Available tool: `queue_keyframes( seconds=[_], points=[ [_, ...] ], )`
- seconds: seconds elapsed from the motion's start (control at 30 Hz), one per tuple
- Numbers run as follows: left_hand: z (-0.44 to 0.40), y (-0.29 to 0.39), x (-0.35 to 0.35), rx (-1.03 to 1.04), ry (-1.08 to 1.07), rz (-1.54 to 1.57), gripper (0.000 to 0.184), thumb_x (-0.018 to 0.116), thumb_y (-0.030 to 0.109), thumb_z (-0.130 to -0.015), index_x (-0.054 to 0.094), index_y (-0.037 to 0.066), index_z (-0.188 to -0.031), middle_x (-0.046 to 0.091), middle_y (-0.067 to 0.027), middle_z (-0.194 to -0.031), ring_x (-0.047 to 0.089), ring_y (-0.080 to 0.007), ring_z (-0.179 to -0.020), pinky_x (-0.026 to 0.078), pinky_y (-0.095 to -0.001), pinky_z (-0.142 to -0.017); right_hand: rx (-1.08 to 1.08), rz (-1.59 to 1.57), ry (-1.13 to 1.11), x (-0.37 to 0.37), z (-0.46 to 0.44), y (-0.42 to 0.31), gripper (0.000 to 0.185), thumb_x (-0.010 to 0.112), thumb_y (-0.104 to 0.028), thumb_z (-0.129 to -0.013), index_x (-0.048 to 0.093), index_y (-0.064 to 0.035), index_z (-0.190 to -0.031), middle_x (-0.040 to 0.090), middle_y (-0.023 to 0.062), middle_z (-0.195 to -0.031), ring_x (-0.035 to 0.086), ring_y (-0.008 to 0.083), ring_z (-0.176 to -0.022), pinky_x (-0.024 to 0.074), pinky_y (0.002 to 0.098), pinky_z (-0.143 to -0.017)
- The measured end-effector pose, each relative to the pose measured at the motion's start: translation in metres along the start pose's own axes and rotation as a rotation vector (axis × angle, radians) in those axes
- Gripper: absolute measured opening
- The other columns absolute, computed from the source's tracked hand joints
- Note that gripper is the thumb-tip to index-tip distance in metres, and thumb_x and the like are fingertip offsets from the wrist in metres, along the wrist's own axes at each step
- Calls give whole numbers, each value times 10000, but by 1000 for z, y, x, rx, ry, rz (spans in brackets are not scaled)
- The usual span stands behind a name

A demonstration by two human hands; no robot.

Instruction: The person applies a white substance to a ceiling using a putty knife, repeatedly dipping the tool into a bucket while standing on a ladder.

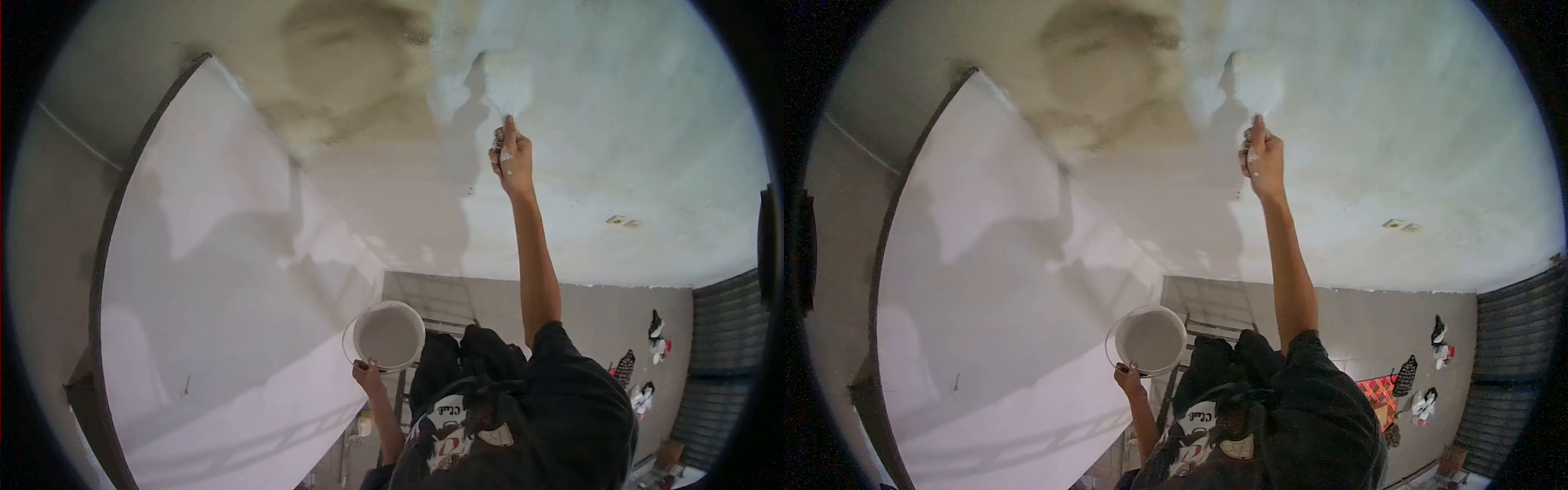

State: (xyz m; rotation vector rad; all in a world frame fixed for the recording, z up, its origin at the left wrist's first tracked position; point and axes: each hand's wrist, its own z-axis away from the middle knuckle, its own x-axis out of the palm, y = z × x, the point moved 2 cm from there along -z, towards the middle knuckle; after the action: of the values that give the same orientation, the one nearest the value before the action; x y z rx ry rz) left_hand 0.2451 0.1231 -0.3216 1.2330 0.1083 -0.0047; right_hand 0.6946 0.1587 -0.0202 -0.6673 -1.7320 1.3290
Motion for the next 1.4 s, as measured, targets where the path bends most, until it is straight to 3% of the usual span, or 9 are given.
queue_keyframes(
  seconds=[0.2, 0.43, 0.53, 0.77, 0.83, 1.03, 1.1, 1.2, 1.4],
  points=[
    [3, -16, -7, -53, -34, 58, 228, 543, -26, -659, 341, 71, -623, 367, 3, -599, 348, -73, -526, 305, -234, -442, -73, 212, 33, -72, -35, 77, 431, 372, -449, -840, 319, -137, -548, 268, -54, -434, 252, 39, -322, 163, 194, -289],
    [4, -32, -10, -174, -38, 69, 220, 538, -9, -670, 335, 65, -625, 375, -7, -605, 368, -86, -517, 309, -229, -432, 243, 202, 116, -125, -5, 208, 457, 390, -497, -811, 374, -114, -563, 295, -48, -410, 275, 53, -297, 202, 204, -273],
    [4, -36, -8, -187, -27, 111, 163, 526, -11, -670, 367, 29, -660, 421, -39, -621, 442, -122, -532, 396, -251, -462, 311, 205, 127, -135, -2, 243, 453, 397, -485, -813, 371, -107, -564, 303, -34, -413, 293, 66, -302, 216, 209, -275],
    [10, -43, -16, -187, 22, 178, 162, 527, -13, -669, 372, 28, -650, 436, -63, -623, 460, -142, -528, 402, -267, -452, 605, 38, 183, -155, 9, 323, 441, 366, -371, -860, 379, -72, -535, 333, 13, -414, 315, 114, -303, 229, 238, -279],
    [7, -50, -20, -180, 30, 175, 167, 529, -14, -667, 368, 30, -647, 435, -63, -622, 459, -142, -531, 398, -267, -451, 640, 115, 205, -140, 9, 308, 434, 367, -343, -866, 376, -68, -530, 348, 23, -425, 325, 119, -315, 224, 236, -284],
    [10, -46, -11, -206, 54, 153, 179, 535, -11, -666, 363, 30, -639, 435, -65, -619, 455, -134, -528, 398, -266, -457, 521, -394, 87, -72, -27, 217, 357, 385, -332, -863, 382, -69, -621, 346, 13, -491, 277, 100, -351, 192, 215, -289],
    [10, -43, -11, -190, 76, 91, 183, 537, -4, -667, 360, 31, -636, 437, -65, -620, 454, -131, -526, 405, -267, -463, 556, -313, -34, -32, -18, 118, 334, 408, -334, -853, 381, -77, -641, 351, 7, -518, 297, 80, -380, 183, 185, -294],
    [10, -44, -10, -162, 8, 114, 195, 541, 0, -669, 353, 35, -632, 433, -57, -620, 448, -123, -529, 402, -267, -465, 290, -271, -171, 14, -16, 9, 319, 425, -328, -845, 404, -65, -665, 374, 7, -549, 314, 63, -397, 177, 168, -292],
    [5, -52, -13, -147, 15, 201, 218, 552, -1, -675, 345, 49, -631, 406, -31, -618, 399, -104, -522, 376, -257, -458, 98, -208, -184, 70, -24, -87, 343, 441, -346, -836, 393, -88, -615, 307, -43, -500, 227, 28, -360, 136, 167, -281]
  ],
)
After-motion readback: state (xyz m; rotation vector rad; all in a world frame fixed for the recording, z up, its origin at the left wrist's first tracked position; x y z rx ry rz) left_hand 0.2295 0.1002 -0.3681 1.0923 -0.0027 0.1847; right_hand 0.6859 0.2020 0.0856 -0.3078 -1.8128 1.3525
